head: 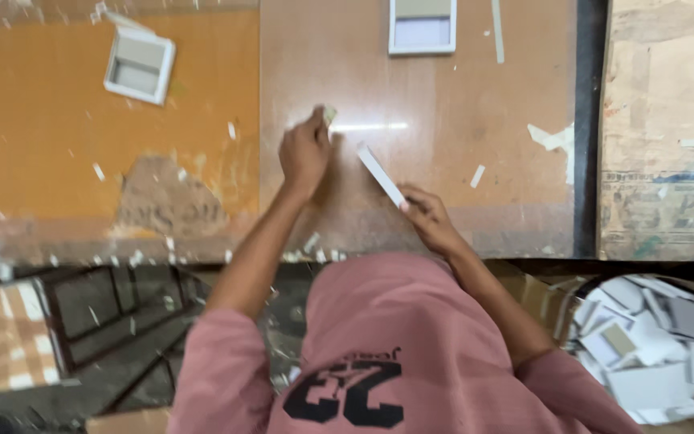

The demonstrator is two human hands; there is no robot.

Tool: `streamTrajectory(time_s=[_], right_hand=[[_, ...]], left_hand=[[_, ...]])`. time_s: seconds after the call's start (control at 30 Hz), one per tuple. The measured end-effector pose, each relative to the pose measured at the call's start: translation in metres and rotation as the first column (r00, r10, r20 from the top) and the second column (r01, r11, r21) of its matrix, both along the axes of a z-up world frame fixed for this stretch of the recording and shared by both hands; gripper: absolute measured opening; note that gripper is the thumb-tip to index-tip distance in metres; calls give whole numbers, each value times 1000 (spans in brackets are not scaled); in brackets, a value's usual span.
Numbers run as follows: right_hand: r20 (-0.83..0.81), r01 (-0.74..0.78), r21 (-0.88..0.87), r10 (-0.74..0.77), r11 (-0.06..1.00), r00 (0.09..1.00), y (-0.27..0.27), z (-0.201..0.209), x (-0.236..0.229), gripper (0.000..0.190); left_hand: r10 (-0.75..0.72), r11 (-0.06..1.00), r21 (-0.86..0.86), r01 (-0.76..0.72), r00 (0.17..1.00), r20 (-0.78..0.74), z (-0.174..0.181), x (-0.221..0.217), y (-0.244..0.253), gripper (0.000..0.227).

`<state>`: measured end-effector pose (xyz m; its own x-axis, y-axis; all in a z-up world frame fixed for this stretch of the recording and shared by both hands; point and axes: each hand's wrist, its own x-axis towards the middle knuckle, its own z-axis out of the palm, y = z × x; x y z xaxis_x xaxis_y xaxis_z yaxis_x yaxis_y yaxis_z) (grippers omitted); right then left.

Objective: The person sands the edges of small white rectangular frames one at a time using a sanding block. They rotate each frame to sand all sides, then place the finished pieces aside on the table.

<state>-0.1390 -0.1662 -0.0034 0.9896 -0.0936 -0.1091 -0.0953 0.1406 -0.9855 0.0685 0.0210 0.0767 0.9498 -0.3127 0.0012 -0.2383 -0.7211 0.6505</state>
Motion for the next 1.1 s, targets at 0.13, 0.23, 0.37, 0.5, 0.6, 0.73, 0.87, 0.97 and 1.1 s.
streamTrajectory(time_s=[0.13,0.23,0.37,0.5,0.6,0.73,0.87,0.97,1.1], right_hand=[[-57,-99,151,109,984,992,1,12,-9,55],[43,-147,28,146,989,988,0,9,-8,56],[-118,-111,68,119,991,986,8,-7,-7,44],[-5,-74,56,74,996,997,12,-18,-8,47],[-10,-116,172,119,978,993,9,-12,-2,72],[-70,-194,19,195,981,978,5,4,4,82],[-83,-234,40,237,971,968,3,-1,2,79],[97,-241,-12,241,970,966,-1,-18,3,74],[-127,-189,7,188,982,974,-12,-30,-5,62]], left_hand=[[-338,808,-542,231,935,-105,-8,-33,-1,31],[-525,612,-601,514,832,177,1,-71,-8,26],[-461,844,-364,394,880,-117,19,-100,-10,32],[-448,838,-384,388,890,-79,29,-112,-8,33],[-428,837,-406,367,901,-66,30,-116,-5,34],[-308,904,-345,252,944,-118,31,-112,4,29],[-525,815,-268,514,850,34,27,-110,13,42],[-542,795,-195,575,817,198,18,-102,9,43],[-528,804,-120,583,791,309,-1,-89,-14,43]])
